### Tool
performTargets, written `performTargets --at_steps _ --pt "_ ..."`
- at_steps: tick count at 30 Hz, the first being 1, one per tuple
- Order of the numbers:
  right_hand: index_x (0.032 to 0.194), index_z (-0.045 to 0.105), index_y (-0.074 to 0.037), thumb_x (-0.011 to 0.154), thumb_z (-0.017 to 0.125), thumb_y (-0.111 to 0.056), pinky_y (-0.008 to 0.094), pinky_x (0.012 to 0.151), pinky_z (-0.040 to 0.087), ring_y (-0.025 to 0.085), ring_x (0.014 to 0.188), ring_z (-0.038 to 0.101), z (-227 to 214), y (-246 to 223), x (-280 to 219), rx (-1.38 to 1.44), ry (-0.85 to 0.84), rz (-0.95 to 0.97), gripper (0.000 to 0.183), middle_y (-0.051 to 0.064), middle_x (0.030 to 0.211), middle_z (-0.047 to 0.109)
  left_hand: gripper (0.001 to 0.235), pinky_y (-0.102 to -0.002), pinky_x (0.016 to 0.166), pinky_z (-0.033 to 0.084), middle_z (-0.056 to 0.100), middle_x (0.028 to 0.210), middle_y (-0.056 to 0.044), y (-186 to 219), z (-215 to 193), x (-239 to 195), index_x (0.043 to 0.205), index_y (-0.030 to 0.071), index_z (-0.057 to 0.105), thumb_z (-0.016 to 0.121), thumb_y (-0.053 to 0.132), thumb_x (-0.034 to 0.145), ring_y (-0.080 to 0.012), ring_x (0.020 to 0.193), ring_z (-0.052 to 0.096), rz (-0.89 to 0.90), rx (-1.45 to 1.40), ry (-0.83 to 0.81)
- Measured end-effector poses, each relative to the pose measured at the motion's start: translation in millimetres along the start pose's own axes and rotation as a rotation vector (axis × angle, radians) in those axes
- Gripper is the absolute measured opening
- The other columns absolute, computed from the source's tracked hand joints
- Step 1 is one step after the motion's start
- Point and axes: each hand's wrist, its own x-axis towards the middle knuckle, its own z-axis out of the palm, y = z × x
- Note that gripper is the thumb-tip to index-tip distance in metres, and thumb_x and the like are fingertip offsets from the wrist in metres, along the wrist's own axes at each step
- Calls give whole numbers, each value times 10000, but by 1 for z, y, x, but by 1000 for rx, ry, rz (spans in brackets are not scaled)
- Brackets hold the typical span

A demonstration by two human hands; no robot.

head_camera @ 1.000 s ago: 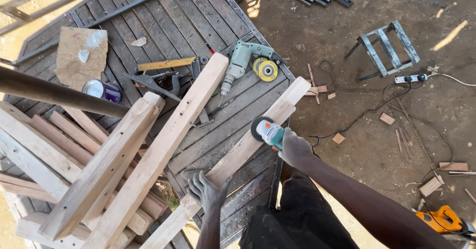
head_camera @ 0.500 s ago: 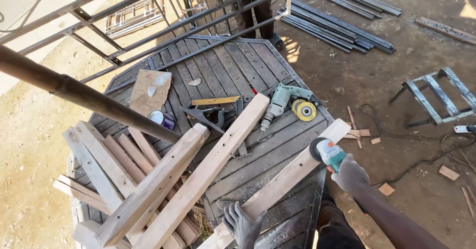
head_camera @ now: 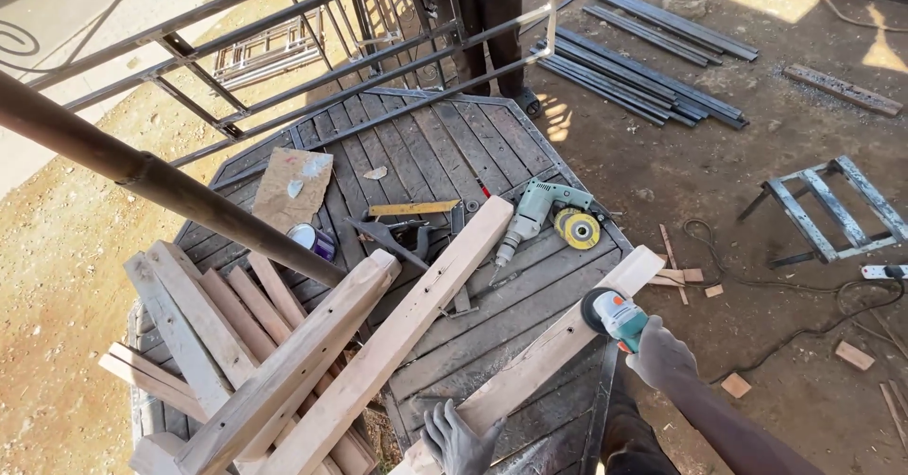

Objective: Sanding wooden pieces using an angle grinder with a sanding disc attachment.

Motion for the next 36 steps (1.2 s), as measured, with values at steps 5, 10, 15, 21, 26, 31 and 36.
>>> performTargets --at_steps 5,10,15,21,26,31,36 --pt "1274 426 -68 843 823 -303 511 915 592 407 1157 706 -8 -1 18 128 -27 154 631 192 1277 687 1356 -518 1292 -10 300 1587 15 -11 32 10 1512 221 290 776 985 503 -272 1585 80 -12 72 65" --pt "1202 443 -101 786 864 -374 484 857 630 381 1036 755 25 -18 4 34 10 -26 652 129 1163 702 1263 -501 1260 174 515 1420 49 -23 65 25 1290 307 511 659 1087 307 -263 1532 315 11 129 343" --pt "1164 454 -147 738 895 -365 442 803 624 315 956 763 65 -39 -23 -83 32 -182 651 75 1065 692 1326 -529 1272 154 515 1445 42 -27 81 34 1316 297 513 678 1087 264 -261 1536 299 -5 128 382" --pt "1150 458 -149 782 845 -347 481 805 588 343 968 733 53 -38 -27 -45 0 -227 569 85 1070 679 1336 -529 1260 197 534 1413 -1 -23 59 29 1348 228 499 629 1100 345 -299 1508 341 45 155 344" --pt "1166 462 -68 826 771 -538 520 743 585 404 914 741 26 -3 -9 -14 181 -155 657 153 1055 690 1213 -525 1276 -55 301 1582 -36 6 -33 -10 1504 194 327 700 892 584 -270 1586 51 6 4 -102" --pt "1229 422 -70 786 842 -313 504 861 584 405 1065 704 -16 6 10 129 50 154 656 186 1196 675 1261 -506 1268 -124 223 1615 -91 11 -42 -8 1489 157 302 714 916 569 -301 1586 -21 -18 8 -150" --pt "1247 435 -65 757 869 -397 472 837 606 379 1024 727 17 -11 -8 53 91 79 734 168 1168 673 1259 -507 1263 -145 170 1649 -112 11 -44 -11 1505 159 280 691 915 586 -307 1598 -90 -31 -3 -184"
